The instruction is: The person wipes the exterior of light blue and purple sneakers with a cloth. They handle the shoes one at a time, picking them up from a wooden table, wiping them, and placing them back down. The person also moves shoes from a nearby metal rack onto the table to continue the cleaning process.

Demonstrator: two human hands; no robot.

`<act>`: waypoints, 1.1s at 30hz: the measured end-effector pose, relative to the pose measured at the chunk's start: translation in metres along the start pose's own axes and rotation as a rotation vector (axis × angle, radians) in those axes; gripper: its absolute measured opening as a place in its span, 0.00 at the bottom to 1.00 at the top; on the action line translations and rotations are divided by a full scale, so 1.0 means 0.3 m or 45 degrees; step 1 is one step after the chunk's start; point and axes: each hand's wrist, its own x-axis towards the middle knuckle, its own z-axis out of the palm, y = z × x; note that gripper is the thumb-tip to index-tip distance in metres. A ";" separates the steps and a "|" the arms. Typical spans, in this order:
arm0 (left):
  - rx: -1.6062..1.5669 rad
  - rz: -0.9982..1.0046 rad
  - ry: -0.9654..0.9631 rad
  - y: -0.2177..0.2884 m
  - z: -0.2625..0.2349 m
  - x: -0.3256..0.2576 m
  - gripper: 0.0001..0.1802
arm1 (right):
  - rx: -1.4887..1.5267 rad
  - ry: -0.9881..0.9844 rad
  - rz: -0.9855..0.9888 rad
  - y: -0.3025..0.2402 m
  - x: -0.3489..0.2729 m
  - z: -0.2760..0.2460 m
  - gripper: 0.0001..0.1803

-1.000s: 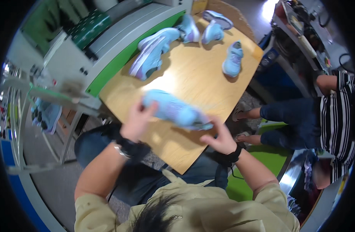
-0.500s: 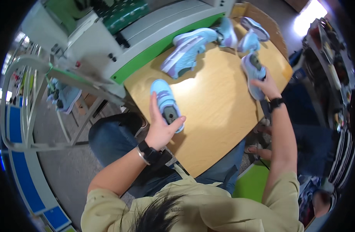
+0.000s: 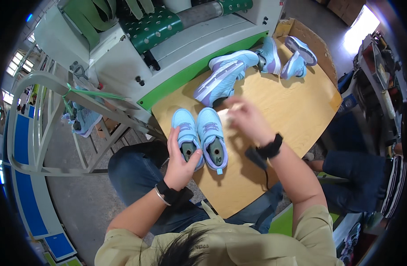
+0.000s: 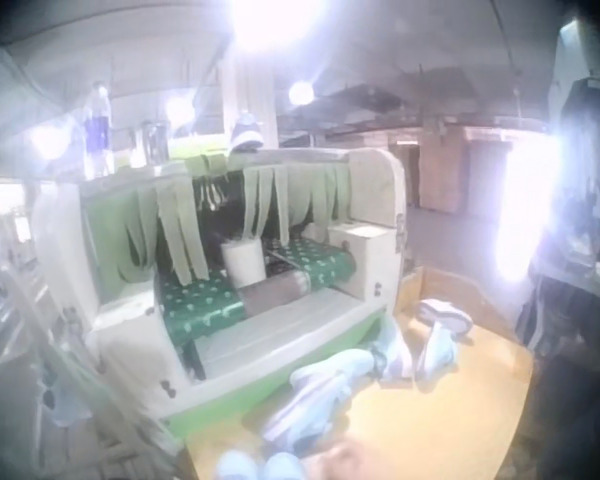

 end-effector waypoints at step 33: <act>-0.716 -0.198 -0.127 0.270 0.168 0.205 0.51 | -0.028 0.725 -0.416 0.086 -0.248 -0.047 0.38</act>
